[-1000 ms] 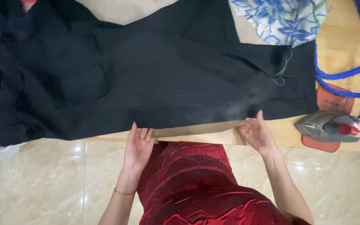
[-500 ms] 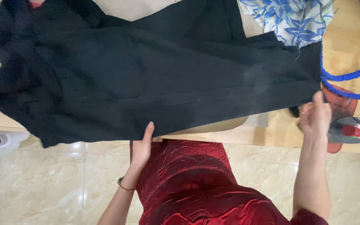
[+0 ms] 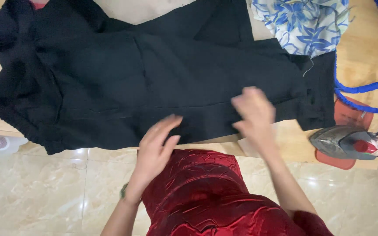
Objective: The person irons a black garment on a wooden table, repeatedly placing a patterned cloth over the fabric and pressing with a steam iron. They adjust the garment and cloth between passes, smoothing the fabric by hand and using the iron to remove wrinkles.
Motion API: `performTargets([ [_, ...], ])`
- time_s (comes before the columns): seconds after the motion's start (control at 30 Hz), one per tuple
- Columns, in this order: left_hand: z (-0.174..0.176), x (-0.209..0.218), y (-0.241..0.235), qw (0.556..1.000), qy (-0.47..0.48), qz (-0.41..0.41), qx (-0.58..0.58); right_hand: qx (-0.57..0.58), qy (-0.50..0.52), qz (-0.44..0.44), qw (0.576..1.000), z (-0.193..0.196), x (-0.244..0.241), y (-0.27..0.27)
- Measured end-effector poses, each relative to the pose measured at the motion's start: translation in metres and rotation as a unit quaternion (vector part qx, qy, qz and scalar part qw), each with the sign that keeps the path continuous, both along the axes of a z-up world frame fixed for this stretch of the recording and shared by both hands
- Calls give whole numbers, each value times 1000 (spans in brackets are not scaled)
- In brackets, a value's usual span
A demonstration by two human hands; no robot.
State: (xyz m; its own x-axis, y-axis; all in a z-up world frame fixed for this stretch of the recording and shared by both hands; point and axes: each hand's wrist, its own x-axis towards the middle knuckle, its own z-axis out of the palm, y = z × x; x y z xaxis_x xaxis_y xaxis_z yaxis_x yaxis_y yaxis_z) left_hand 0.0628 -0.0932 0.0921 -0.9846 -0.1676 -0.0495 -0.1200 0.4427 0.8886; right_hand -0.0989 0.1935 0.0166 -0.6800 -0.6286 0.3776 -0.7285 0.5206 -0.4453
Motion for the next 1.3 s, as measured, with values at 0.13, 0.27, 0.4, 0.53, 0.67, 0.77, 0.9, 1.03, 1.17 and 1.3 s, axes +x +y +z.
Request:
performTargets([
  [0.13,-76,-33,-27,955,31,-103,-278,183,-11,25,983,-19,4,-3],
  [0.27,-105,-10,-54,942,-42,43,-329,172,-133,11,976,-18,-4,23],
  [0.4,-108,-6,-40,942,-97,140,-288,173,-29,-20,984,-54,-59,72],
  [0.53,-109,-25,15,946,-11,117,-303,44,12,-135,990,-25,-153,87],
  [0.67,-106,-33,62,927,29,-74,-366,127,71,-331,932,-102,-259,135],
  [0.77,-107,-34,67,919,30,-97,-380,178,96,-390,898,-150,-310,158],
  [0.9,-91,-35,59,897,61,-104,-426,-38,66,-276,958,-93,-299,133],
  [1.03,-67,-45,59,948,69,-75,-302,-199,11,-132,971,10,-253,93],
  [1.17,-35,-80,68,982,125,-37,-140,-248,-57,-79,964,113,-164,45],
  [1.3,-48,-128,91,969,229,-51,-78,-324,-258,-52,909,163,-108,12],
])
